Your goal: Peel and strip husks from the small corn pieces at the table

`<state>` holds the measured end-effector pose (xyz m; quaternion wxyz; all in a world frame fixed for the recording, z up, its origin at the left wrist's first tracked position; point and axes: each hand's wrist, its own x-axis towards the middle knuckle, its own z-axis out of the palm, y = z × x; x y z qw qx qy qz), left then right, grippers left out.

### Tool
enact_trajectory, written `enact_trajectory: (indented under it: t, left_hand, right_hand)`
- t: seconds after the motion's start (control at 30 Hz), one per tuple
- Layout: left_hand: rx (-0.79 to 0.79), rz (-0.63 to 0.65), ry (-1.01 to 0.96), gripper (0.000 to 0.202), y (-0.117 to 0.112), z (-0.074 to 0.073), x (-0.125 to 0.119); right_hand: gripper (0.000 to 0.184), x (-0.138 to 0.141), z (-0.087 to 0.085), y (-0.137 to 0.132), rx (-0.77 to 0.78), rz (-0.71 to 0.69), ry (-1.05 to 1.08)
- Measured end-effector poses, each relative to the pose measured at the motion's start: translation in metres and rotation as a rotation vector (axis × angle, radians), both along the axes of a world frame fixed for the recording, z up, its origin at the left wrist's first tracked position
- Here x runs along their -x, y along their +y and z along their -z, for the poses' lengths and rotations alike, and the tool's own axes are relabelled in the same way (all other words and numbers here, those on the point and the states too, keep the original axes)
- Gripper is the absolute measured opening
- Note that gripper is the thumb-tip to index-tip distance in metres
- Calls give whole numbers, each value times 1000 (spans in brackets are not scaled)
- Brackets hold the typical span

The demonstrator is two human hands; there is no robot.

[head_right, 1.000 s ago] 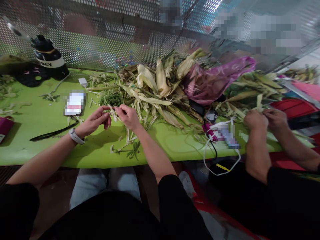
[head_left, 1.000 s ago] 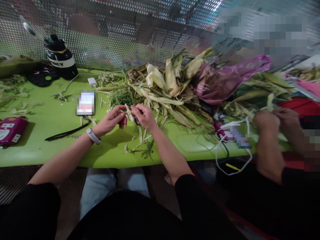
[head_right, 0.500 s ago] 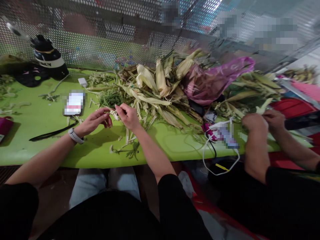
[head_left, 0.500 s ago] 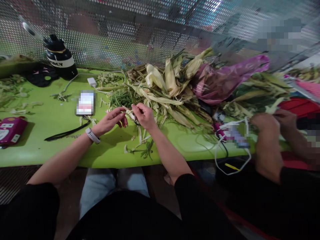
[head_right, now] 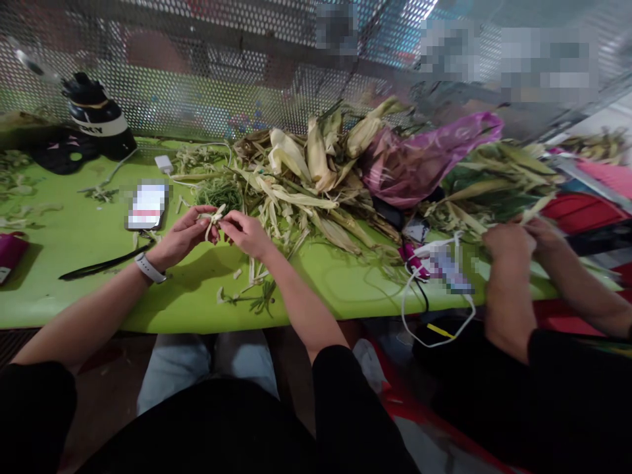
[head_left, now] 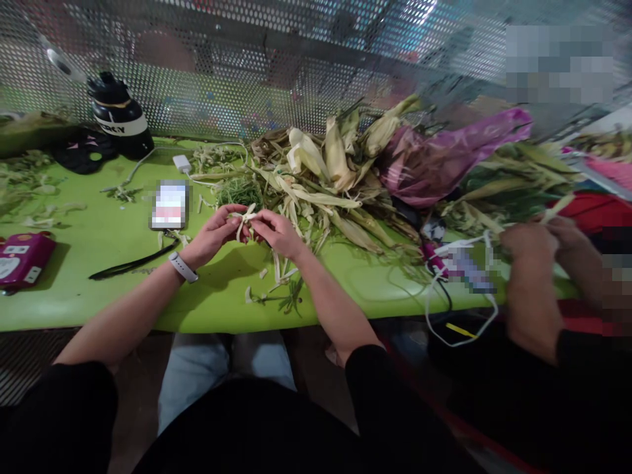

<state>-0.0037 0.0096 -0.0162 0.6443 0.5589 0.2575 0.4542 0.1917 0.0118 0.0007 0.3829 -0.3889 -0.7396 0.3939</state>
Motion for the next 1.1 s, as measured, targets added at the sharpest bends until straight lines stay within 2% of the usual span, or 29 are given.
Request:
enact_trajectory:
  t: [0.07,0.13,0.2,0.27,0.4,0.53,0.8,0.97,1.1]
  left_hand:
    - [-79,-106,108,34,2,1,1]
    - [-193,-282,238,26,2,0,2]
    - [-349,-471,389,23,1,-3,3]
    - [-524,-561,579,28,-1,-5,4]
    - [-763,-566,851,34,-2,-5,4]
    - [-847,-560,850,36,1,-1,3]
    - [-718,-488,721,35,-5,-5,1]
    - [-769,-518,682,38,-4,-6,2]
    - [-744,-474,542,39,-5,-7,3]
  right_hand:
    - [37,0,3,1,-111,72,-45]
    - [38,1,7,2,-278,156,-128]
    - [38,2,12,3,-423,203,-239]
    - [35,4,17,3,-528,225,-347]
    - [31,11,25,-1,-658,237,-430]
    - [30,14,27,-2,-678,216,-399]
    - [35,17,21,-8,-644,246,-369]
    - [42,19,20,-8,-563,269,-331]
    - [44,20,15,-11,-479,135,-197]
